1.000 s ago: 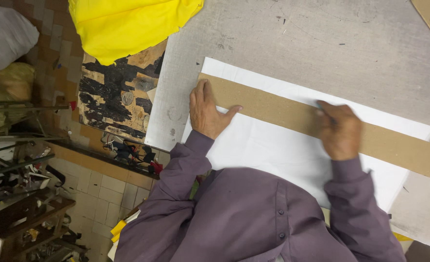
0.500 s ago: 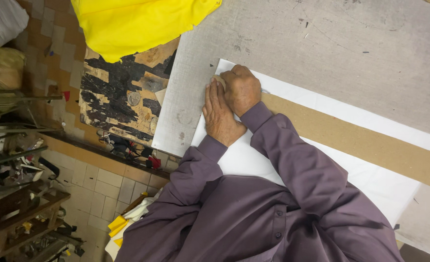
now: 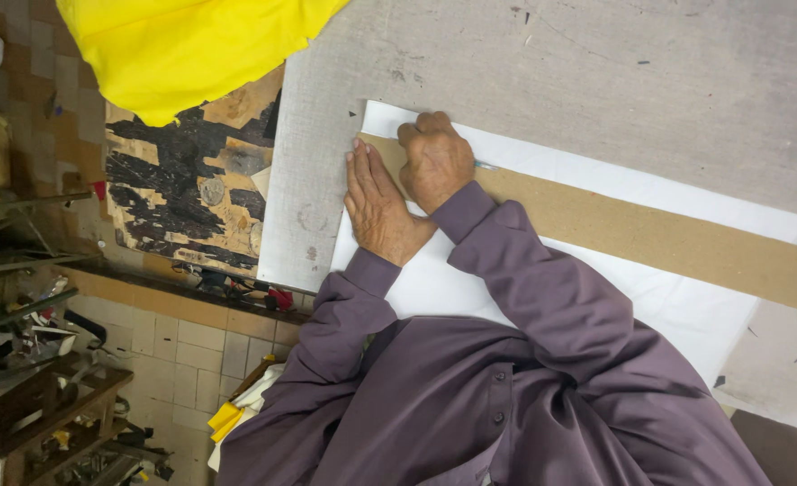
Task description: The person uses a cardboard template and a utility knife to cut a white fabric sheet on a workbench. They align the template, cut along its edges, remove the template, and then fold the fabric to cut additional sections.
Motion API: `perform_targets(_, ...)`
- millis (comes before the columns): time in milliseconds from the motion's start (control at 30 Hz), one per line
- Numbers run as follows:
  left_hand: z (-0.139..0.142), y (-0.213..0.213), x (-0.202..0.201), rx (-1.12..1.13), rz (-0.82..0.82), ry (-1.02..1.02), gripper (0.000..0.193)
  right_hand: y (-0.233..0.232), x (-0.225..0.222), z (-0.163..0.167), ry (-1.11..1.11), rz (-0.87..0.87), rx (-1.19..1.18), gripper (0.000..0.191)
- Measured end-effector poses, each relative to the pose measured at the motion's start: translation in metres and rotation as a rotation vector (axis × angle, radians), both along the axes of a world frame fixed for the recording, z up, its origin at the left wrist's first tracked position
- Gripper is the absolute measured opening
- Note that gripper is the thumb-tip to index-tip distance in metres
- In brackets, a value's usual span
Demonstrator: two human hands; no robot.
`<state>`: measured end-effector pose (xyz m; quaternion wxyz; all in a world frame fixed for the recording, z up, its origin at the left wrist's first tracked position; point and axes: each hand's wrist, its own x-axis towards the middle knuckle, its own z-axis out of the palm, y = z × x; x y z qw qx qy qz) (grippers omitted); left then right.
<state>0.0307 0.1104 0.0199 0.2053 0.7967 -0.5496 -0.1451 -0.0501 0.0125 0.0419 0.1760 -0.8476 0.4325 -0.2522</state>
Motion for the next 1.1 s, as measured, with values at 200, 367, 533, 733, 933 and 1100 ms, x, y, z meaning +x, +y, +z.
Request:
perform_targets(200, 0.003, 0.000, -0.005, 0.022, -0.027, -0.045, 0.145, 0.004, -0.093, 0.003, 0.045, -0.056, -0.032, 0.028)
perform_targets(367, 0.005, 0.000, -0.011, -0.010, -0.042, -0.093, 0.139, 0.012, -0.175, 0.010, 0.102, -0.145, -0.008, 0.025)
perform_targets(533, 0.007, -0.005, -0.074, -0.116, -0.494, -0.056, 0.079, 0.014, -0.199, 0.012, 0.113, -0.153, -0.025, 0.025)
perform_targets(733, 0.013, -0.014, -0.124, -0.051, -0.542, -0.175, 0.070, 0.008, -0.234, 0.006, 0.084, -0.143, -0.035, 0.027)
perform_targets(933, 0.015, -0.015, -0.136, -0.039, -0.538, -0.200, 0.066, 0.008, -0.300, 0.008, 0.151, -0.149, 0.042, 0.025)
perform_targets(1100, 0.013, -0.018, -0.144, -0.059, -0.557, -0.235, 0.066, 0.007, -0.355, 0.008, 0.164, -0.159, 0.038, 0.027)
